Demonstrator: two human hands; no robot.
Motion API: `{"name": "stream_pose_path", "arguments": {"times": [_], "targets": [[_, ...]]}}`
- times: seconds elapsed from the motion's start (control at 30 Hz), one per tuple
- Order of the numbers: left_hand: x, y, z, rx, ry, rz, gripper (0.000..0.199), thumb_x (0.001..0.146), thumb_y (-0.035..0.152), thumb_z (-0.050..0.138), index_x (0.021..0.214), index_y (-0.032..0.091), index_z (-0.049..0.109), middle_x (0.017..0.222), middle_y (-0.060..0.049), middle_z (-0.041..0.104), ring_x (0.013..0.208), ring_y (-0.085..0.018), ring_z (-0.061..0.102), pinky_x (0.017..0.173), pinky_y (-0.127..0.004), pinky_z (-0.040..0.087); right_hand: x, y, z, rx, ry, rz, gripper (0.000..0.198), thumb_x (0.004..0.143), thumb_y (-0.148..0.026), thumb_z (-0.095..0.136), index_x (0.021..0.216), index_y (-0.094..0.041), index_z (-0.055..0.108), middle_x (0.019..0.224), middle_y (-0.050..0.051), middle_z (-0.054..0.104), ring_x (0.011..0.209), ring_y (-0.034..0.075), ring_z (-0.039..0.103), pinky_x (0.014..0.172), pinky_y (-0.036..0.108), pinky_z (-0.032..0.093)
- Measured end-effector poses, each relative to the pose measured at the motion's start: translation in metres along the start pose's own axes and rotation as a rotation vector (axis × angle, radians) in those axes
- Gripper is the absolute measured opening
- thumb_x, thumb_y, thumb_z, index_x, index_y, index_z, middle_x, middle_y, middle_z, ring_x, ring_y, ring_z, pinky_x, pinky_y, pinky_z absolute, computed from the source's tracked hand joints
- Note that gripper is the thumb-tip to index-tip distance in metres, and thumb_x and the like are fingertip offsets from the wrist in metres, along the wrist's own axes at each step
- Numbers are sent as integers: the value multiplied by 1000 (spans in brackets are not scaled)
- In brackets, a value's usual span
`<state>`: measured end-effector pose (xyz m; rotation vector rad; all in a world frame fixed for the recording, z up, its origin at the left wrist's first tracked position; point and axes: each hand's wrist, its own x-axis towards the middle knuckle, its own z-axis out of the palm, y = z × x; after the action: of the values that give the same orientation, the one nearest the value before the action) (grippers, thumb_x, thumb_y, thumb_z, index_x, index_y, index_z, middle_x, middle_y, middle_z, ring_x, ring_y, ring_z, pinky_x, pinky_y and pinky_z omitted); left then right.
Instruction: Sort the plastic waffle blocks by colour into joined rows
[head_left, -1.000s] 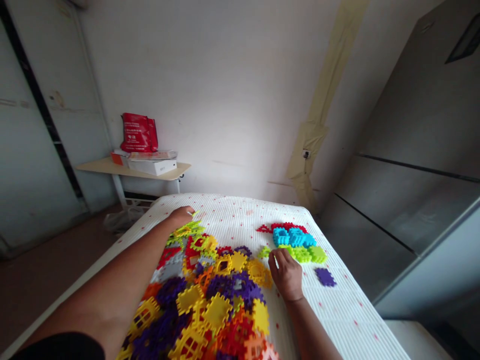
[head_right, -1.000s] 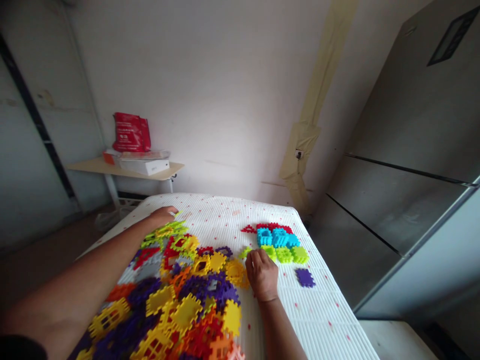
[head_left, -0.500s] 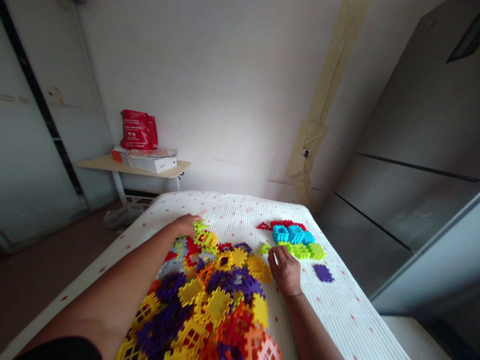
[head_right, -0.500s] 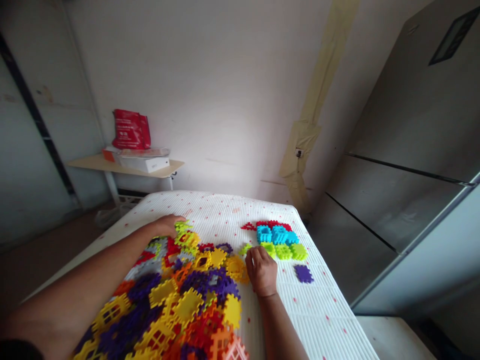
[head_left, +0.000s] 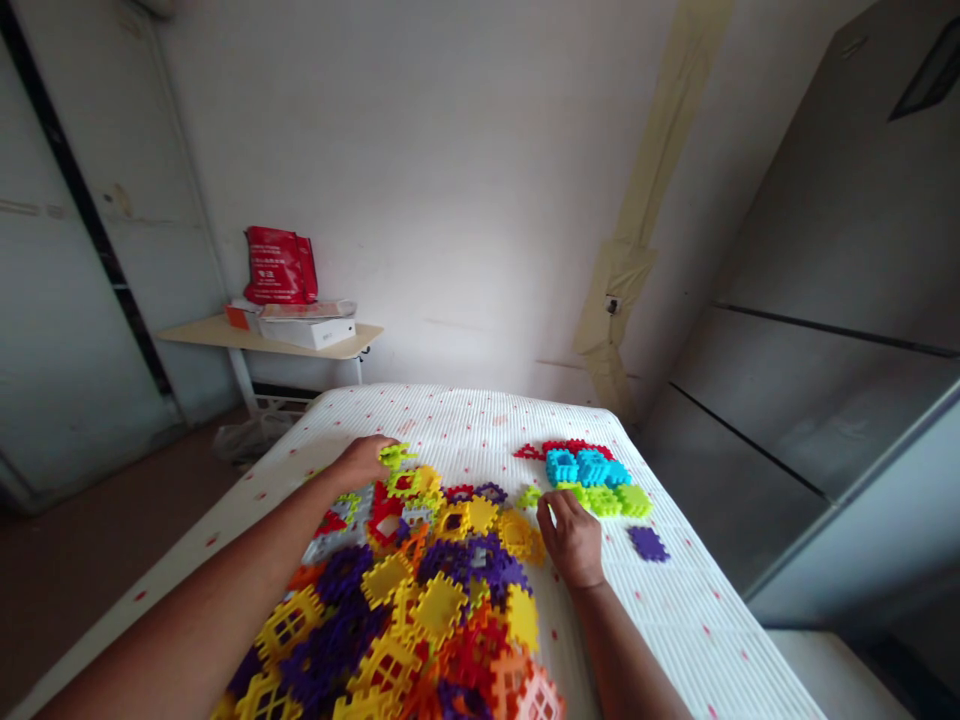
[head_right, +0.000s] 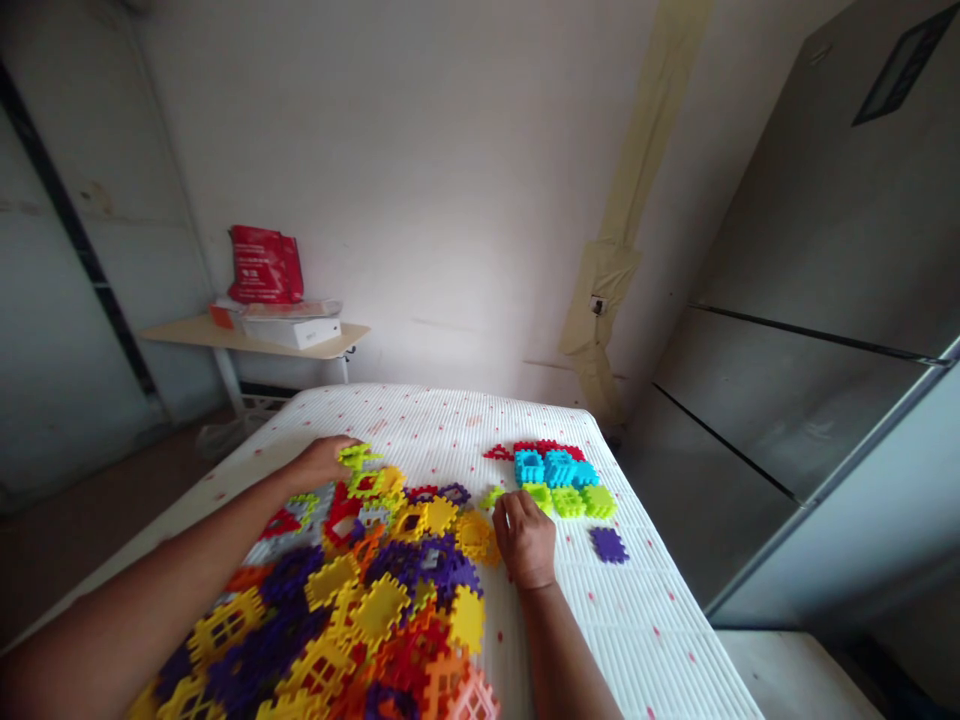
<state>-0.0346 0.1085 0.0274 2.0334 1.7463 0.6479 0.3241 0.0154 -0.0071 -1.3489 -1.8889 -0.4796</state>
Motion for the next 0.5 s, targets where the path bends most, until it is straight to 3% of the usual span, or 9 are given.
{"name": "stream_pose_path", "arguments": {"times": [0.17,0.3,0.5], "targets": [[-19,21,-10,-16,24,157,27,75,22,64,101,15,62,105,-5,64,99,-21,59,90,-38,46,-1,1,-1,15,2,18,31,92,-23,37,75,-17,63,72,4,61,62,10,56,56,19,35],[-52,45,-12,-49,53,266,36,64,11,56,97,20,66,102,-2,66,100,-19,59,91,-29,44,-2,2,0,24,-19,24,32,93,-25,37,76,-17,63,74,4,62,63,10,57,57,19,35],[-113,67,5,-82,132,274,40,65,13,53,101,24,66,109,-3,64,105,-20,57,94,-31,42,-3,3,2,28,-31,11,31,93,-26,38,76,-17,63,75,3,62,63,10,56,57,19,34]]}}
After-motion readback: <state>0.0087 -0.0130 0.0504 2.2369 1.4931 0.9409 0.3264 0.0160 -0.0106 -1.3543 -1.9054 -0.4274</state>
